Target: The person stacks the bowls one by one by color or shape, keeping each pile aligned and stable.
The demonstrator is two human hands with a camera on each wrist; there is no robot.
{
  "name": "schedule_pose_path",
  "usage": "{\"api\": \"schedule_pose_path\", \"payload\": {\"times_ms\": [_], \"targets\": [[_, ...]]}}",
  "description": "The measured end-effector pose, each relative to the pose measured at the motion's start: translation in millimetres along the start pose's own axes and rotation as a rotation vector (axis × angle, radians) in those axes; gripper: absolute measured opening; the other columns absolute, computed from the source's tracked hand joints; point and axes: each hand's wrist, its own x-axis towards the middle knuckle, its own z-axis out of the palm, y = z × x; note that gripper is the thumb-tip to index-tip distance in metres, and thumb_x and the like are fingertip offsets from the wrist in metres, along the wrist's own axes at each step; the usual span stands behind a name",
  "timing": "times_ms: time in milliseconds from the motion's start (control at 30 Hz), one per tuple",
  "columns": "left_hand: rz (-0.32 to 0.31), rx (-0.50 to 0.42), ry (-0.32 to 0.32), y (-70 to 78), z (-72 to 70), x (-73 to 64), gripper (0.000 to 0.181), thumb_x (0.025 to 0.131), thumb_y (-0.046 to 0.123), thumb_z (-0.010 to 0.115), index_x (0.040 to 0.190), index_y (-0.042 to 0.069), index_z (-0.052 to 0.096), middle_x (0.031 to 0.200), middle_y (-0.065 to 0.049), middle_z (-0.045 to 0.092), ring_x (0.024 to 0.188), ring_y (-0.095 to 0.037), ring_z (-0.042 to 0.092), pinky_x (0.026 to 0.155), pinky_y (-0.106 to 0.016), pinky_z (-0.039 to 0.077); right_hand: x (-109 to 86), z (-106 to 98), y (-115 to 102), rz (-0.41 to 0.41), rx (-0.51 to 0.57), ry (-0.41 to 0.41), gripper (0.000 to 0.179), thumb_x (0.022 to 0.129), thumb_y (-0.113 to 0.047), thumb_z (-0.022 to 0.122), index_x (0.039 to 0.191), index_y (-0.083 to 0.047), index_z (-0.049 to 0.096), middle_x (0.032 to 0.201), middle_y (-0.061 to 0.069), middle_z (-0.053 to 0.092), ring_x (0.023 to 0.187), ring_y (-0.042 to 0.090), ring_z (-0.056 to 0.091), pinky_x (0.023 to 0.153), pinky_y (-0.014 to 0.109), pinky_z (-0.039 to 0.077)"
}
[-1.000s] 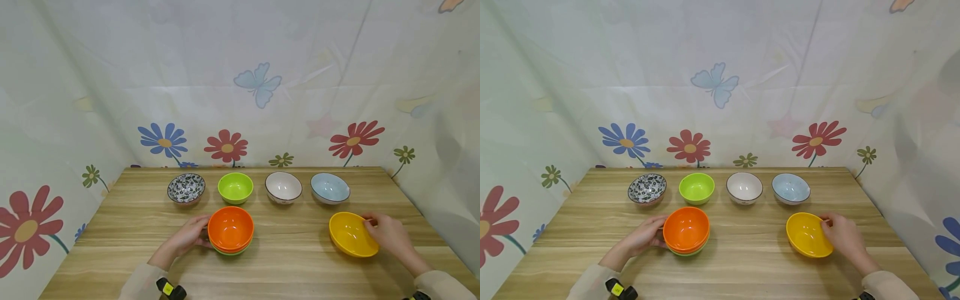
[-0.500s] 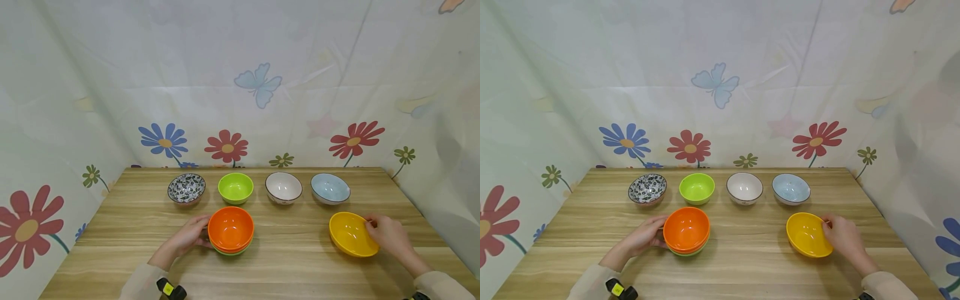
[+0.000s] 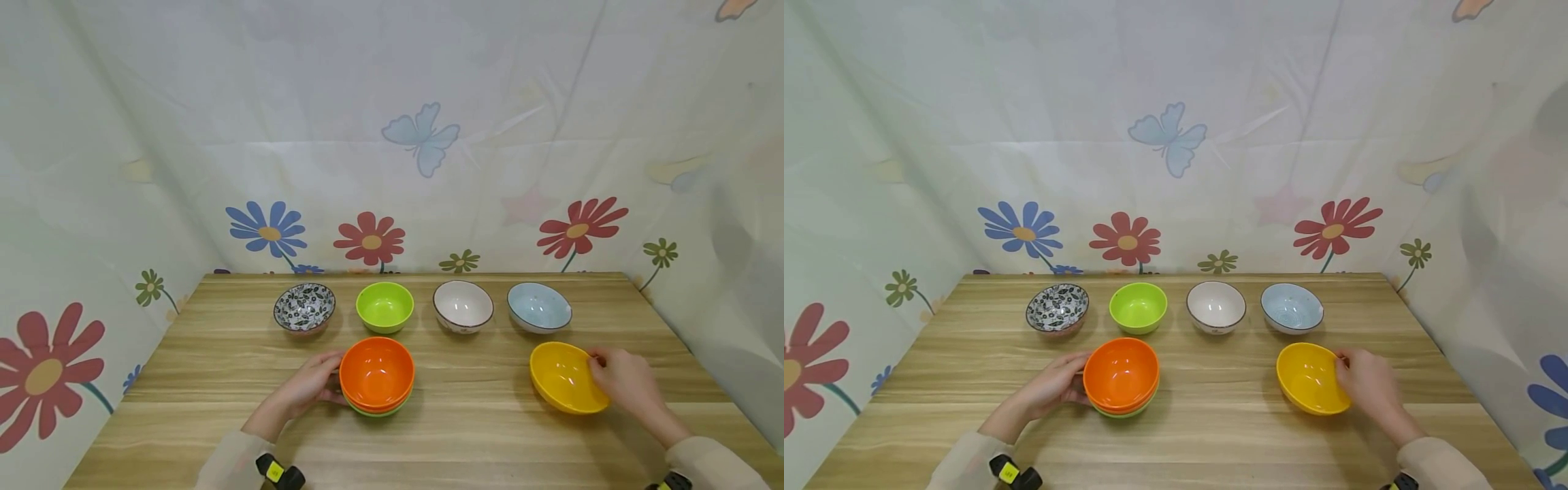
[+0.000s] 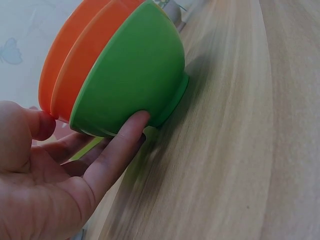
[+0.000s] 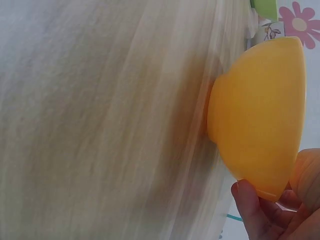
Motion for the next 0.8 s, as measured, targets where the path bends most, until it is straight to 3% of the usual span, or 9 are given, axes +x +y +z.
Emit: {"api": "schedule_pose_path", "payload": {"times_ms": [367, 800], "targets": [[-0.003, -0.003, -0.007, -0.6, -1.2, 0.7, 0.05, 0.1, 0.026, 0.034, 0.138, -0.006, 0.033, 0.134, -0.025, 0.043, 0.107, -0.026, 0.057, 0.078, -0.047, 0.053, 10.3, -1, -23, 0.003, 0.0, -0.039, 0.024, 0.085, -0.006, 0.055, 0.096, 0.012, 0.063, 0.08, 0.022, 0.064, 0.055, 0.018, 0.046, 0.048, 0.026, 0.041], [-0.002, 0.002, -0.002, -1.4, -1.9, 1.1, 0.05, 0.1, 0.025, 0.033, 0.138, -0.007, 0.033, 0.134, -0.026, 0.043, 0.106, -0.027, 0.057, 0.078, -0.047, 0.054, 25.6, 7, -55, -0.148, 0.005, 0.005, 0.015, 0.083, -0.004, 0.059, 0.09, 0.007, 0.067, 0.075, 0.015, 0.065, 0.053, 0.015, 0.048, 0.047, 0.025, 0.044]]}}
